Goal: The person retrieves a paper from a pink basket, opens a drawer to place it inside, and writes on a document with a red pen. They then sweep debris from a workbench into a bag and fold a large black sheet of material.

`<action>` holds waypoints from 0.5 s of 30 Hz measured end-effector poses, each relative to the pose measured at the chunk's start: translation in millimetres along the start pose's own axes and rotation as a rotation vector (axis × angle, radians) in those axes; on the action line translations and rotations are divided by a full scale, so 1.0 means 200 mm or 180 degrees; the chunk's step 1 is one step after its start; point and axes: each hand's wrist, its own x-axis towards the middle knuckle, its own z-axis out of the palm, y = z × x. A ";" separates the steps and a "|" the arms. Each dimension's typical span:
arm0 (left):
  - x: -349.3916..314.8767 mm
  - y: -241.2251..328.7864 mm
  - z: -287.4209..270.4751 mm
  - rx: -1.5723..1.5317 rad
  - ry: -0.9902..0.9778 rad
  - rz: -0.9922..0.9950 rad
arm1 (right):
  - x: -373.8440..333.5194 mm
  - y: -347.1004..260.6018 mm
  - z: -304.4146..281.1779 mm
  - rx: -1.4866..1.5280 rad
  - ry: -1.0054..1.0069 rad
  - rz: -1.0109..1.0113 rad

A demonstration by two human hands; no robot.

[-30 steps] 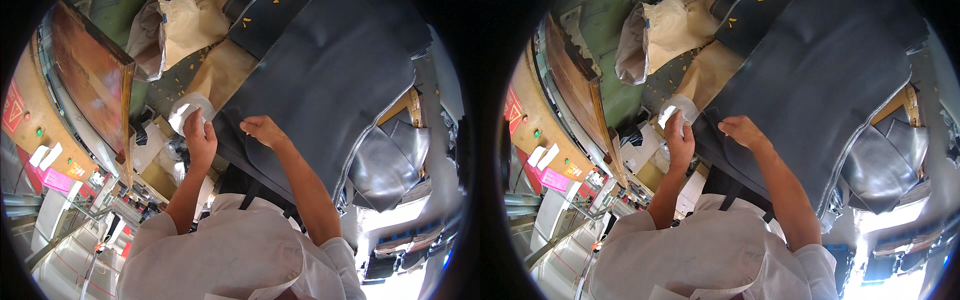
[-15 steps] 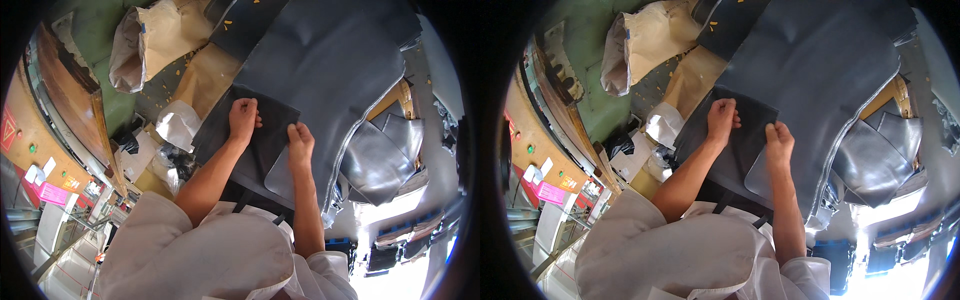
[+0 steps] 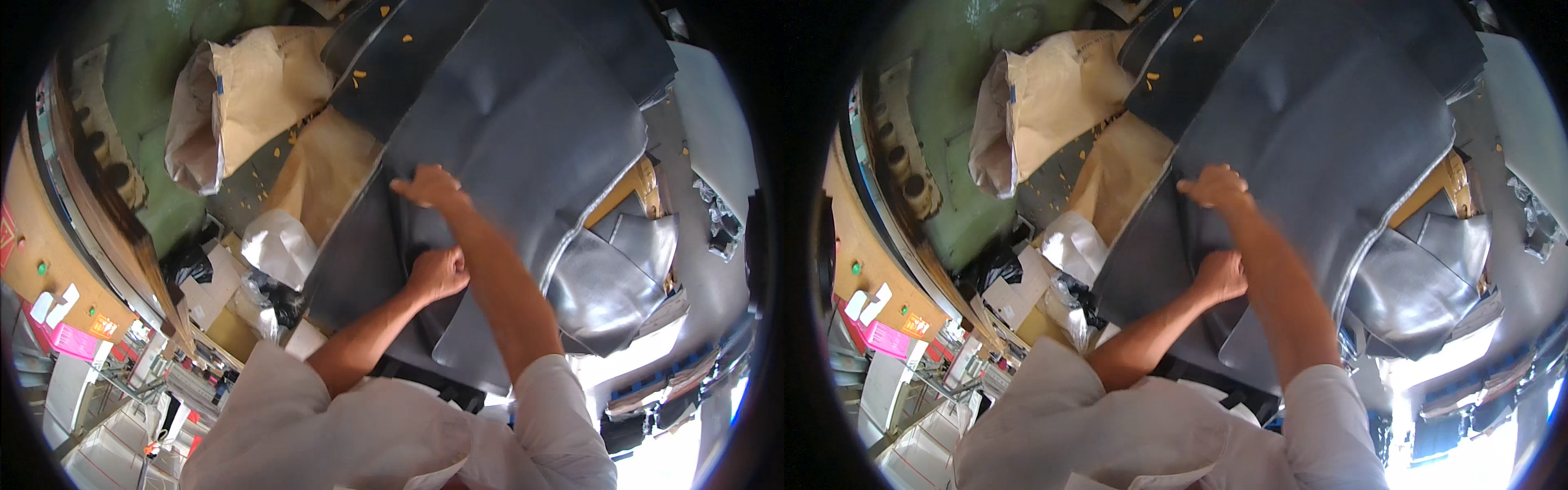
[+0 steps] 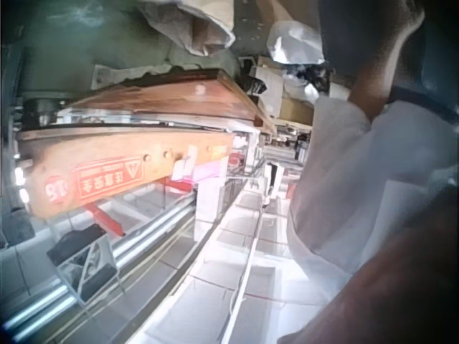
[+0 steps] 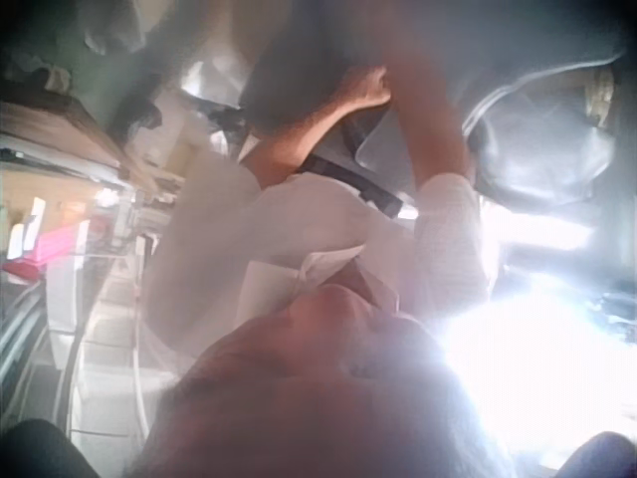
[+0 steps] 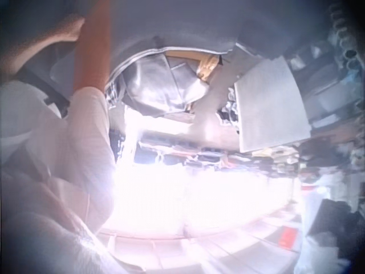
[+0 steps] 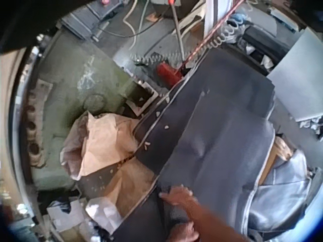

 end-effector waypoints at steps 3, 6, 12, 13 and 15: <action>-0.08 0.00 -0.03 -0.0032 0.0515 0.0840 | 0.14 -0.19 0.10 0.0444 0.0032 -0.0150; -0.20 0.07 -0.21 -0.1562 0.0789 0.0485 | 0.17 -0.14 0.15 0.0910 0.0065 -0.0113; 0.02 0.01 -0.59 0.0728 0.2761 0.0739 | -0.05 0.24 0.18 0.2543 0.0457 -0.0337; 0.13 -0.03 -0.56 0.0888 0.2297 0.0481 | -0.14 0.30 0.19 0.2998 0.0576 -0.0428; 0.25 -0.11 -0.43 0.1908 0.1996 -0.0123 | -0.28 0.38 0.20 0.3109 0.0717 0.0105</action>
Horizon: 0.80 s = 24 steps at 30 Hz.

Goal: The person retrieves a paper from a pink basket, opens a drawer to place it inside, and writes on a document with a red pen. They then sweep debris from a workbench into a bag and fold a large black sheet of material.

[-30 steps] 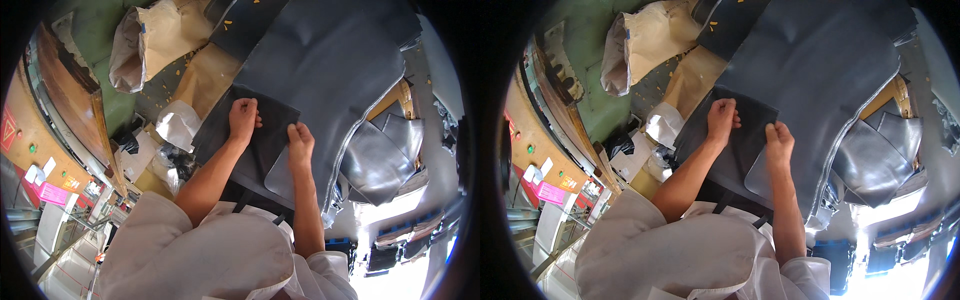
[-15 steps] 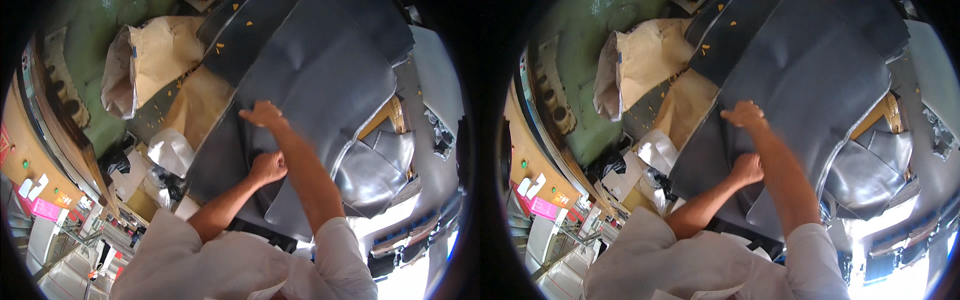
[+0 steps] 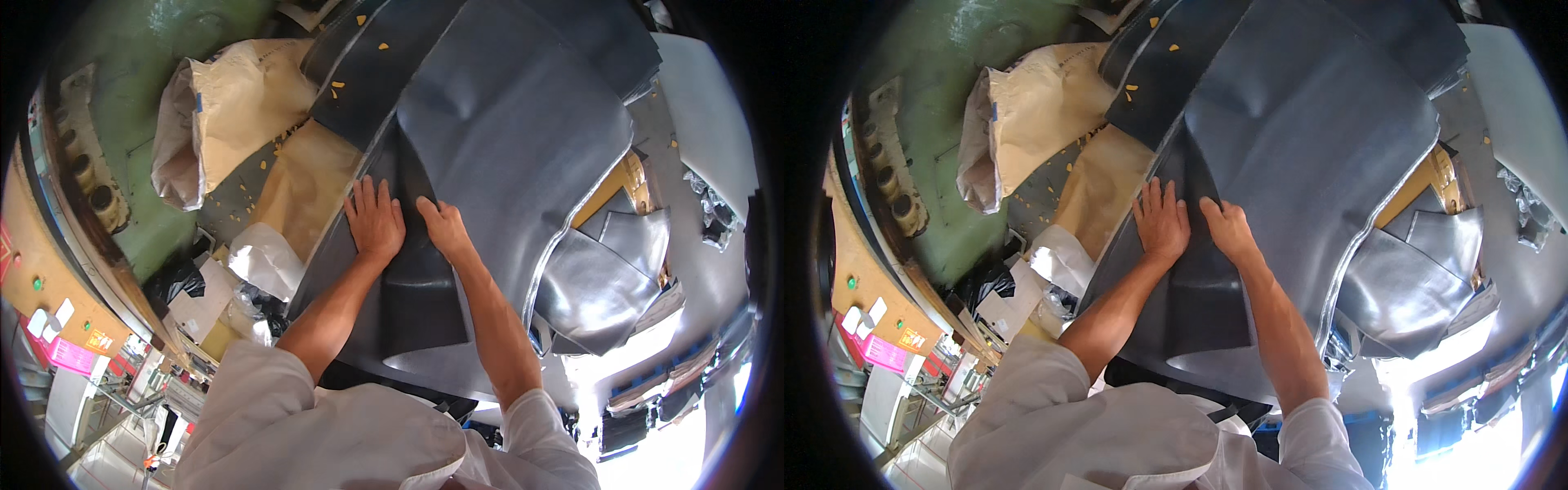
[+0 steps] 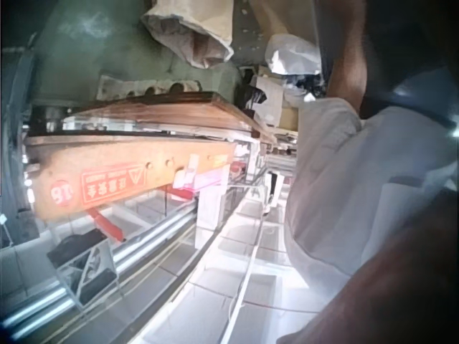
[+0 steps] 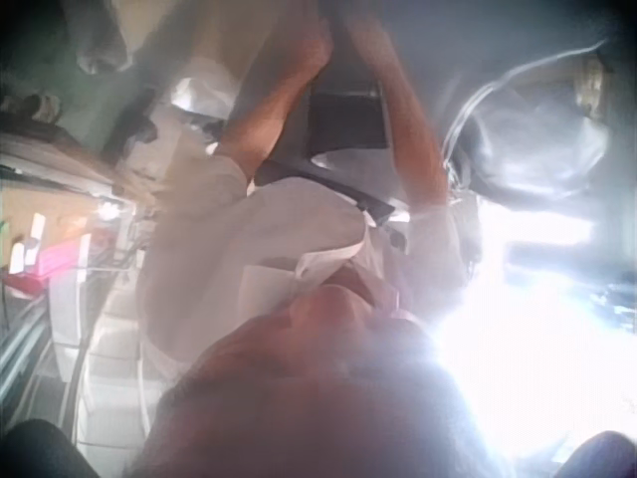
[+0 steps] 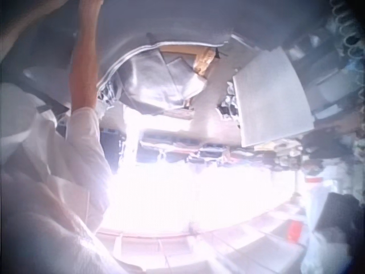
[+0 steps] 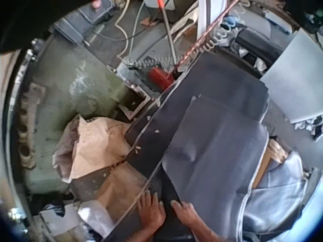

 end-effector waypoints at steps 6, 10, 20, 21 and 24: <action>-0.01 -0.04 0.22 0.0316 -0.0049 0.0220 | -0.41 0.24 -0.20 0.0105 0.0919 -0.0003; 0.03 -0.04 0.25 0.0392 -0.0434 0.0097 | -0.50 0.36 -0.23 -0.0205 0.1163 -0.0247; 0.17 0.04 0.35 0.0349 -0.0242 0.0470 | -0.51 0.75 -0.37 -0.0210 0.1370 -0.0047; 0.22 0.11 0.30 -0.0043 -0.0057 0.0746 | -0.46 0.75 -0.38 -0.0363 0.1377 -0.0341; 0.42 0.49 0.25 -0.2427 -0.0293 0.0350 | -0.40 0.71 -0.45 -0.0867 0.1177 -0.0128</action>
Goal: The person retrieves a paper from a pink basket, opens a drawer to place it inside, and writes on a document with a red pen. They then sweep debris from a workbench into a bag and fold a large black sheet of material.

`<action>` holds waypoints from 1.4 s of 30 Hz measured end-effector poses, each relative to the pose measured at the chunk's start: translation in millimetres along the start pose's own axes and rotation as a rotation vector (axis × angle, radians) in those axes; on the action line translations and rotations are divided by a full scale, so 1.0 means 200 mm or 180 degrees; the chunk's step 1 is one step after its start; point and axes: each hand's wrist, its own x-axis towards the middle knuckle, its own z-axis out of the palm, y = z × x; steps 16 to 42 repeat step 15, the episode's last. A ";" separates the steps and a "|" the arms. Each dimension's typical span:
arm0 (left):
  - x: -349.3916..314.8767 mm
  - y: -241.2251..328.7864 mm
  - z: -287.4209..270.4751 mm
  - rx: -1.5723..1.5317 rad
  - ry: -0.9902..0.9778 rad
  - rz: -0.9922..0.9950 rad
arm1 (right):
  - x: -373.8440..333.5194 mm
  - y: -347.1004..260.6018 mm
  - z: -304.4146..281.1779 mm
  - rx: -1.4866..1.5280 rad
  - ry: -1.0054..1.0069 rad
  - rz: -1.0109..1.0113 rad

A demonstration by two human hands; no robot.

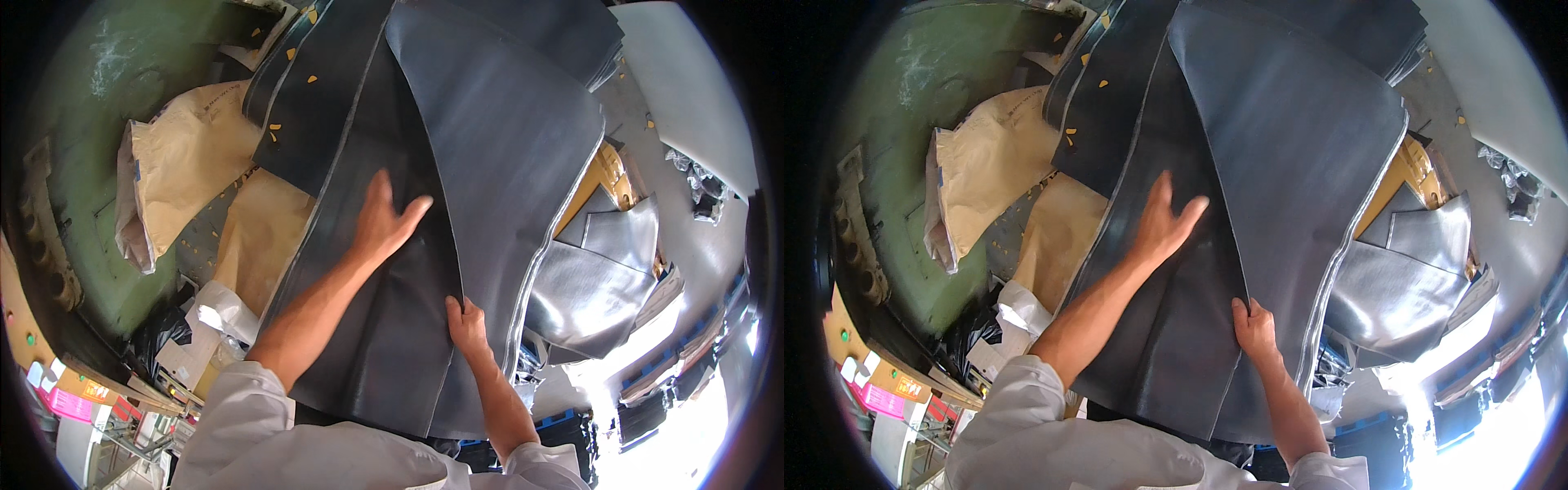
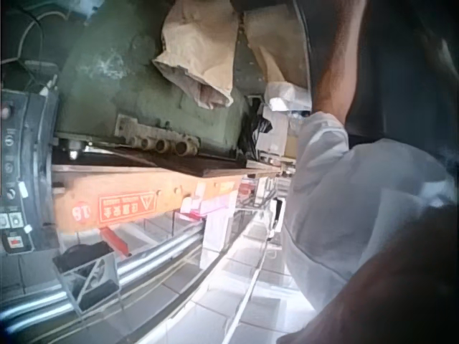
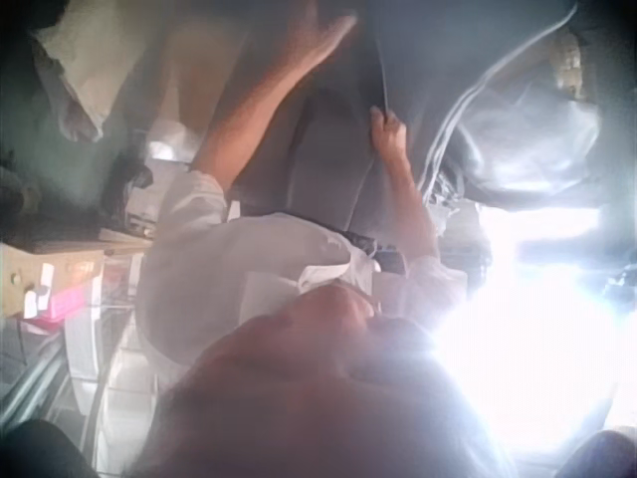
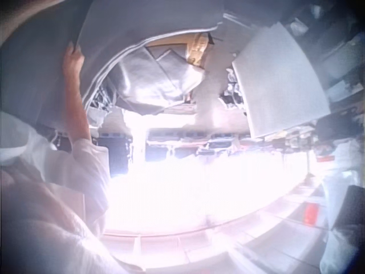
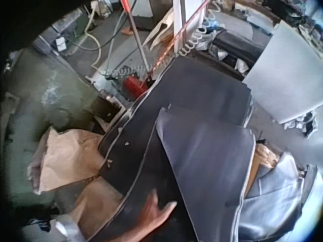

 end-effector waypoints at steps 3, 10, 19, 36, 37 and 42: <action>0.35 0.25 0.16 -0.0058 0.0045 -0.0787 | -0.01 -0.16 -0.18 0.0282 -0.0601 0.0019; 0.29 0.34 0.41 0.1292 -0.0130 0.0054 | 1.08 -1.00 -0.37 -0.1153 0.0714 -0.1327; 0.27 0.33 0.55 0.1754 -0.0215 -0.0142 | 1.52 -1.59 -0.23 -0.1251 -0.0490 -0.0586; 0.27 0.33 0.55 0.1754 -0.0215 -0.0142 | 1.52 -1.59 -0.23 -0.1251 -0.0490 -0.0586; 0.27 0.33 0.55 0.1754 -0.0215 -0.0142 | 1.52 -1.59 -0.23 -0.1251 -0.0490 -0.0586; 0.27 0.33 0.55 0.1754 -0.0215 -0.0142 | 1.52 -1.59 -0.23 -0.1251 -0.0490 -0.0586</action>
